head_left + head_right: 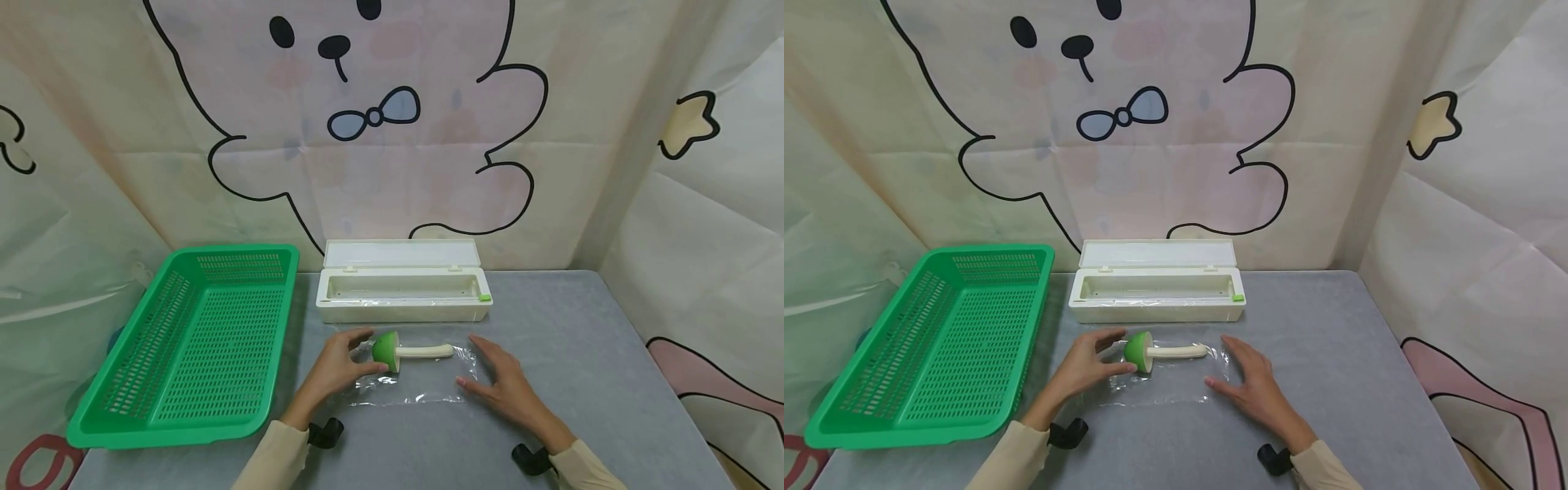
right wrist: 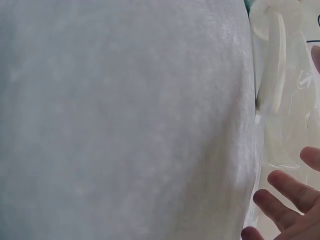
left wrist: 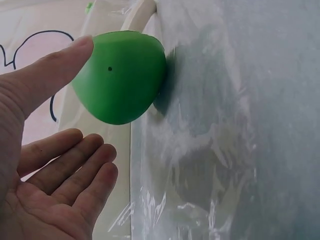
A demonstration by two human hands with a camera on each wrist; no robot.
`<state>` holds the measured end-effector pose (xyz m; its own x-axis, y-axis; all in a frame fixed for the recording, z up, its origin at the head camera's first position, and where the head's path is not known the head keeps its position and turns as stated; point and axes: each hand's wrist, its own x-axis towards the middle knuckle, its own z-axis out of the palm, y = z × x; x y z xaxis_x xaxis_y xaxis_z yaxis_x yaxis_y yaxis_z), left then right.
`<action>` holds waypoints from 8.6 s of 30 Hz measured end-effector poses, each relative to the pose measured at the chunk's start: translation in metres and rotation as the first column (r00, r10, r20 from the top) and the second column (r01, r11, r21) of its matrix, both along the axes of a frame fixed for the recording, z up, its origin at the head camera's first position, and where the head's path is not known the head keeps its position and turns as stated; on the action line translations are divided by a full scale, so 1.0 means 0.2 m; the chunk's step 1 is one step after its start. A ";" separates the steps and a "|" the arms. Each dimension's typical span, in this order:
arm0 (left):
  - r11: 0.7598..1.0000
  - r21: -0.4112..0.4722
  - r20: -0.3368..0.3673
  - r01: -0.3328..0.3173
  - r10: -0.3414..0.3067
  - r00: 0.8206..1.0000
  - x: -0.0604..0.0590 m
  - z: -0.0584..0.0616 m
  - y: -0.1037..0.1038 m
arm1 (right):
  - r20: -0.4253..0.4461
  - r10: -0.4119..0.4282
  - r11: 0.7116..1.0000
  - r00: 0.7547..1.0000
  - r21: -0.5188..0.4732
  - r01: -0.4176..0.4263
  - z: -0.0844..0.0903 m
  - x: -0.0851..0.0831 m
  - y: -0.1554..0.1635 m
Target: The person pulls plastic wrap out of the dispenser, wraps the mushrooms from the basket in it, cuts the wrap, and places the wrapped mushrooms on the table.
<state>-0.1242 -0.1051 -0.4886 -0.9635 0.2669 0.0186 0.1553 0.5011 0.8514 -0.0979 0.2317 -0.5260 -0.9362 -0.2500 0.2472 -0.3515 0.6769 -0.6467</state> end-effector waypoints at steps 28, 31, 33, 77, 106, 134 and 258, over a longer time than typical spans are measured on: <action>0.981 -0.004 -0.115 -0.195 0.194 0.974 0.23 -0.11 -0.18 | 0.127 0.024 1.000 0.992 -0.010 -0.023 0.05 0.06 0.09; 0.977 -0.060 -0.150 -0.203 0.192 0.970 0.24 -0.12 -0.19 | 0.159 0.064 0.998 0.985 0.008 -0.066 0.06 0.06 0.10; 0.975 -0.086 -0.170 -0.205 0.188 0.967 0.25 -0.13 -0.20 | 0.165 0.096 0.995 0.982 0.008 -0.099 0.06 0.06 0.10; 0.898 0.142 -0.184 -0.416 0.437 0.881 0.13 0.01 -0.11 | -0.079 -0.151 0.979 0.985 -0.154 0.138 0.16 -0.11 0.05; 0.773 0.185 -0.077 -0.607 0.627 0.775 -0.10 -0.05 -0.07 | 0.041 -0.320 0.936 0.947 -0.140 0.323 0.15 -0.32 -0.09; 0.695 0.015 -0.017 -0.719 0.719 0.695 -0.15 -0.08 -0.01 | 0.204 -0.483 0.868 0.851 -0.019 0.497 0.13 -0.32 -0.13; 0.647 0.632 0.112 -0.427 0.469 0.876 -0.21 0.57 -0.05 | 0.279 0.017 0.740 0.960 -0.649 0.175 0.79 -0.44 -0.05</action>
<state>-0.1656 -0.1156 -0.3740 -0.9538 -0.2909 0.0755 0.1132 -0.1150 0.9869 -0.1863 0.2222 -0.3673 -0.9965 -0.0351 0.0763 -0.0783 0.0601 -0.9951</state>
